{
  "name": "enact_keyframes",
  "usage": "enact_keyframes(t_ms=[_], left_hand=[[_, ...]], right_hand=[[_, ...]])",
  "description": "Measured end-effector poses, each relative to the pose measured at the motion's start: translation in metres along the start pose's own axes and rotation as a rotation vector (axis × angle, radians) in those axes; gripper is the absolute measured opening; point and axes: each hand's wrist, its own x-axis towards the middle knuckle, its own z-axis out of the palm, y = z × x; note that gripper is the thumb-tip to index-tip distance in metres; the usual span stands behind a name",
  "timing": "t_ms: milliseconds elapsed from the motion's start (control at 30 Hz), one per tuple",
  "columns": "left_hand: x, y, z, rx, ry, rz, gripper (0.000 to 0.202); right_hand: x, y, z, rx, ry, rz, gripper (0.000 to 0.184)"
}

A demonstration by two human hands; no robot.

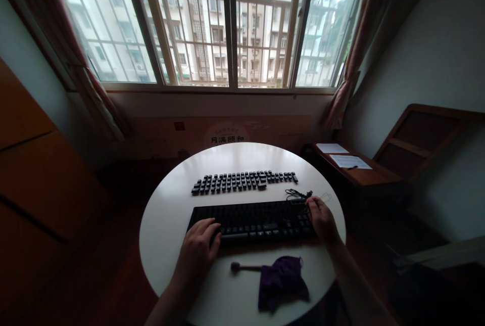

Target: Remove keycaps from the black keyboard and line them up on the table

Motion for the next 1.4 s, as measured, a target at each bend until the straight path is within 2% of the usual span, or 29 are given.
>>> enact_keyframes(t_ms=[267, 667, 933, 1133, 1400], left_hand=[[-0.004, -0.004, 0.008, 0.109, -0.089, 0.018, 0.039], [-0.004, -0.004, 0.006, 0.104, -0.095, 0.012, 0.039], [-0.003, -0.007, 0.007, 0.111, -0.131, 0.011, 0.040], [-0.003, -0.005, 0.006, 0.102, -0.134, 0.007, 0.040], [-0.002, -0.003, 0.005, 0.114, -0.135, 0.007, 0.040]], right_hand=[[0.000, 0.002, 0.004, -0.128, 0.072, -0.011, 0.034], [0.005, -0.004, 0.006, -0.245, 0.037, -0.025, 0.034], [0.000, -0.003, 0.007, -0.300, -0.052, -0.089, 0.030], [-0.013, -0.004, 0.009, -0.304, -0.065, -0.132, 0.030], [-0.015, 0.001, 0.006, -0.173, 0.033, -0.099, 0.032]])
